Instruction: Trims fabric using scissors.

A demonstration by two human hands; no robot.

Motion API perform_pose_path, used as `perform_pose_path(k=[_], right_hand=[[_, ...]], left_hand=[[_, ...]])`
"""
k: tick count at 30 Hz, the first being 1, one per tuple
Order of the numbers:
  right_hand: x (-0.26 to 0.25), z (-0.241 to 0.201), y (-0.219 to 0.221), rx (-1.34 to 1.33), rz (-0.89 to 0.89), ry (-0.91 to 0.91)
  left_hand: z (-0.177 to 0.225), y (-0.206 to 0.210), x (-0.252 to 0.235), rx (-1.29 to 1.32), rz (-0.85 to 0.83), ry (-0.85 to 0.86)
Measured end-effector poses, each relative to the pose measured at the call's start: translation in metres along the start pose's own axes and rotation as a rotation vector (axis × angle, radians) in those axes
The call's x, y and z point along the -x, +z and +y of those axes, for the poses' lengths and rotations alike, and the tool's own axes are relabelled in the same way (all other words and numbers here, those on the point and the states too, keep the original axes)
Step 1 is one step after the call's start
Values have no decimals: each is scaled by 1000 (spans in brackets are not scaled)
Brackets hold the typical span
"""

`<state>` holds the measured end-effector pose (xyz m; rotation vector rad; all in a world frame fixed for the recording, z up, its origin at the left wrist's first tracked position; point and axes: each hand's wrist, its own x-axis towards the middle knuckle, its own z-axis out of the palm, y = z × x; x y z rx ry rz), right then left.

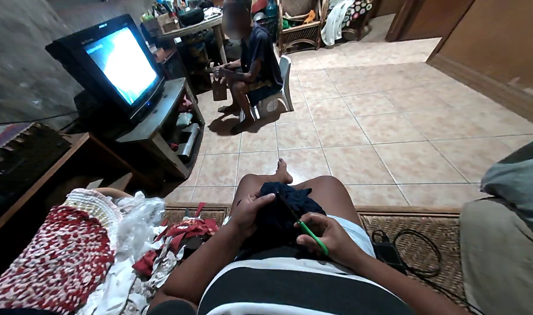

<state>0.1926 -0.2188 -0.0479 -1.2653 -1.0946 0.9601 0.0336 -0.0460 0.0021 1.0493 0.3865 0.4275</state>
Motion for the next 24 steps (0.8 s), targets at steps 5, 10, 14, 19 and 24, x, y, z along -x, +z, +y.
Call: perform_pose_path(k=[5, 10, 14, 19, 24], right_hand=[[1, 0, 0, -50, -12, -6], [1, 0, -1, -105, -26, -10], [1, 1, -1, -129, -31, -12], [0, 0, 0, -116, -14, -20], [0, -1, 1, -39, 29, 4]], left_hand=[[-4, 3, 2, -50, 62, 68], [-7, 2, 1, -150, 47, 153], [-12, 5, 3, -197, 37, 202], [-17, 7, 2, -189, 37, 232], [-18, 6, 1, -181, 21, 246]])
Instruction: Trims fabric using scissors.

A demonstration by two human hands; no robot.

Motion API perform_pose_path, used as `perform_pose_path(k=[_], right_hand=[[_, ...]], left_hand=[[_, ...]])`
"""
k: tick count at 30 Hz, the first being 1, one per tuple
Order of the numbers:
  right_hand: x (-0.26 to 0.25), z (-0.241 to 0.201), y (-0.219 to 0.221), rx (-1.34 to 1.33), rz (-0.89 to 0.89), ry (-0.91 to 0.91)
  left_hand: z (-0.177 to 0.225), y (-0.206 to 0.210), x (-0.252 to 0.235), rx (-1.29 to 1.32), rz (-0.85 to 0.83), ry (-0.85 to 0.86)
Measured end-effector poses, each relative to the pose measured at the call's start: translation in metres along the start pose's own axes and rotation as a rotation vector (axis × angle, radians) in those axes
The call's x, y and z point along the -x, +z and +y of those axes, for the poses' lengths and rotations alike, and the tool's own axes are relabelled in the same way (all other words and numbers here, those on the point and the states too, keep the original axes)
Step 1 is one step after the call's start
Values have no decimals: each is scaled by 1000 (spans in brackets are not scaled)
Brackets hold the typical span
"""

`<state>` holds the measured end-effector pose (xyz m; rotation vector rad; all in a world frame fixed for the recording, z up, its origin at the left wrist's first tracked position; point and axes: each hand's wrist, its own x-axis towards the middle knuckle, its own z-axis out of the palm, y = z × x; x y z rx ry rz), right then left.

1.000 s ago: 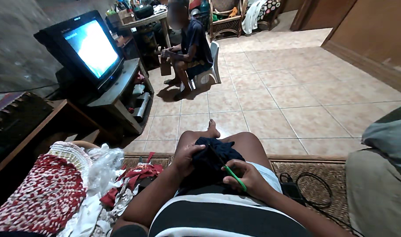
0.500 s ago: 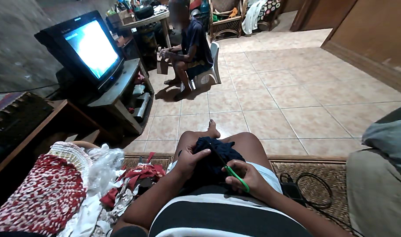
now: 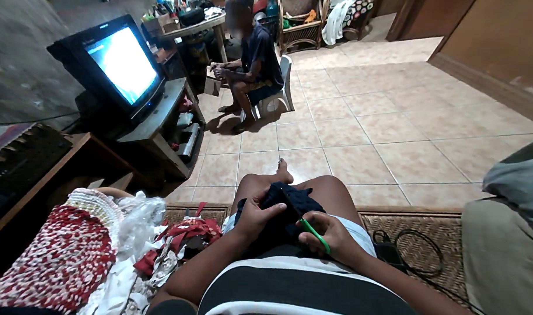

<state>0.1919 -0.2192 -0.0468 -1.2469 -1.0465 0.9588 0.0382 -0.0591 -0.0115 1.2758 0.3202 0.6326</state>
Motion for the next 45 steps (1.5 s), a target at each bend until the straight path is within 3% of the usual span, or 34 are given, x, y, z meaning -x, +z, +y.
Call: perform_pose_path(k=[10, 21, 26, 37, 45], right_hand=[[0, -2, 0, -41, -18, 8], [0, -1, 2, -59, -24, 25], [1, 0, 2, -23, -22, 18], [0, -2, 1, -69, -50, 51], [0, 0, 0, -76, -83, 55]], left_hand=[[-5, -5, 2, -17, -128, 23], [-10, -3, 7, -42, -47, -18], [-11, -2, 4, -31, 72, -20], [-17, -10, 3, 55, 11, 103], [-13, -7, 2, 26, 47, 94]])
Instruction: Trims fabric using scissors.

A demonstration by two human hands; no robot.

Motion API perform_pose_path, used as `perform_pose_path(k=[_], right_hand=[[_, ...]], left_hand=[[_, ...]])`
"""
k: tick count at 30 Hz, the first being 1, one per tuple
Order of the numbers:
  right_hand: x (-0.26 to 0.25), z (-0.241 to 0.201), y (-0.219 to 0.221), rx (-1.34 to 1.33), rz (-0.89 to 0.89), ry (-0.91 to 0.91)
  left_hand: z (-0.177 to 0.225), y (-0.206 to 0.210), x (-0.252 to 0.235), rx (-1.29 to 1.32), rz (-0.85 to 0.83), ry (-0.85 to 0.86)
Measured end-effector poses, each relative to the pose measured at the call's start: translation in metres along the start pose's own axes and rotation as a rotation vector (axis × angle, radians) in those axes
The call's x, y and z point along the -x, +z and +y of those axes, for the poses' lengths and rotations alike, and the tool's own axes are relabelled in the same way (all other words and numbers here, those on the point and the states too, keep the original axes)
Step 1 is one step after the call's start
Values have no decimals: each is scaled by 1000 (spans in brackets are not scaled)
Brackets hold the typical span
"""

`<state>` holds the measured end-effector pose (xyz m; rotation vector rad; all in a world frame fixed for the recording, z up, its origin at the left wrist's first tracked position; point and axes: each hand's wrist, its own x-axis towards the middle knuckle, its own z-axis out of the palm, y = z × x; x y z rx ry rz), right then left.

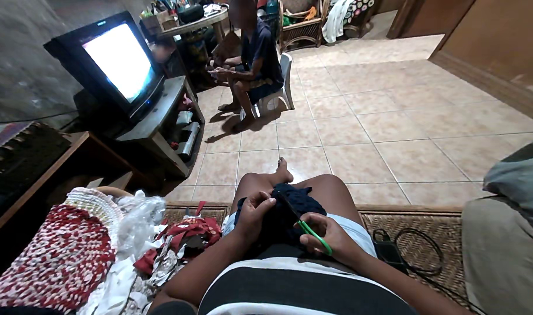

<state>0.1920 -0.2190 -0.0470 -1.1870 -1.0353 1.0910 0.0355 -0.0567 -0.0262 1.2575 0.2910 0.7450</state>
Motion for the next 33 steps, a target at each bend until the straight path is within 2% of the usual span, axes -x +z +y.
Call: perform_pose_path(k=[20, 29, 33], right_hand=[[0, -1, -1, 4, -5, -57], [0, 2, -1, 31, 0, -90], [0, 3, -2, 14, -13, -95]], left_hand=[[10, 1, -2, 53, -33, -190], [9, 0, -2, 70, -37, -179], [7, -2, -2, -56, -35, -29]])
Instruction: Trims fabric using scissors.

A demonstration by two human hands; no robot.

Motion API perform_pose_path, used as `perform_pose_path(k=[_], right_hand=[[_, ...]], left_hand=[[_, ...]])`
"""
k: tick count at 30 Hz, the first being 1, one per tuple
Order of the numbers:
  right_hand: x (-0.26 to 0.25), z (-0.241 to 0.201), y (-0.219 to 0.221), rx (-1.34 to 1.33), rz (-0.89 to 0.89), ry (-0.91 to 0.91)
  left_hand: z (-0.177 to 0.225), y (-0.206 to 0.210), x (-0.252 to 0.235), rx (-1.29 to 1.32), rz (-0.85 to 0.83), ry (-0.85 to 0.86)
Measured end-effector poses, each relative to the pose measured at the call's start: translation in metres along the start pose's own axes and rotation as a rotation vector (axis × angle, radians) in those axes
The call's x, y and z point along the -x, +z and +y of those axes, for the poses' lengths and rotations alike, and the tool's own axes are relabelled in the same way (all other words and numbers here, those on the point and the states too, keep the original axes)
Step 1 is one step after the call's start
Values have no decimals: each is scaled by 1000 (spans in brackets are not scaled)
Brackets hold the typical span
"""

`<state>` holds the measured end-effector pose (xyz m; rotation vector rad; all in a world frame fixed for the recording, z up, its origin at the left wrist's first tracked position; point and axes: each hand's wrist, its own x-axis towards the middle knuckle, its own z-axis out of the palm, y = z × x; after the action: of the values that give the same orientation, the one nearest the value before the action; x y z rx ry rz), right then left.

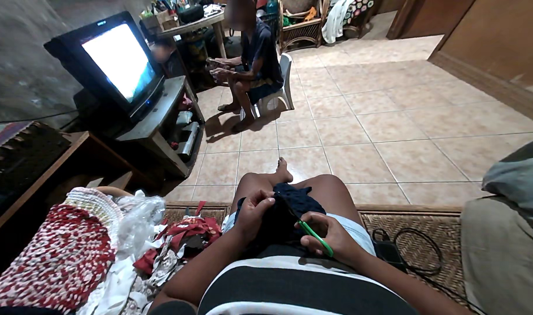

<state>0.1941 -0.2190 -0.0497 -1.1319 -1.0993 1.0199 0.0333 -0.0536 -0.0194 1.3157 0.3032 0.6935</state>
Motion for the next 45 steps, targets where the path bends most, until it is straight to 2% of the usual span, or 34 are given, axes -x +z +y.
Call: perform_pose_path(k=[3, 8, 12, 18, 25, 34, 37, 42, 45], right_hand=[[0, -1, 0, -16, -19, 23], [1, -2, -2, -23, -42, 35], [1, -3, -1, -41, -22, 56], [0, -3, 0, -69, -19, 53], [0, -5, 2, 51, 34, 54], [0, -4, 2, 16, 28, 30], [0, -4, 1, 27, 18, 25], [0, -4, 1, 20, 6, 25], [0, -4, 1, 21, 5, 30]], left_hand=[[1, -1, 0, 27, 12, 42], [5, 1, 1, 155, 51, -73], [3, 1, 0, 211, 36, -90], [4, 3, 0, 192, 32, -129], [3, 2, 0, 194, 29, -127], [4, 2, 1, 155, -16, -172], [2, 0, 0, 108, -48, -137], [-4, -4, -2, -42, -20, 61], [-2, -4, -1, -43, -26, 79]])
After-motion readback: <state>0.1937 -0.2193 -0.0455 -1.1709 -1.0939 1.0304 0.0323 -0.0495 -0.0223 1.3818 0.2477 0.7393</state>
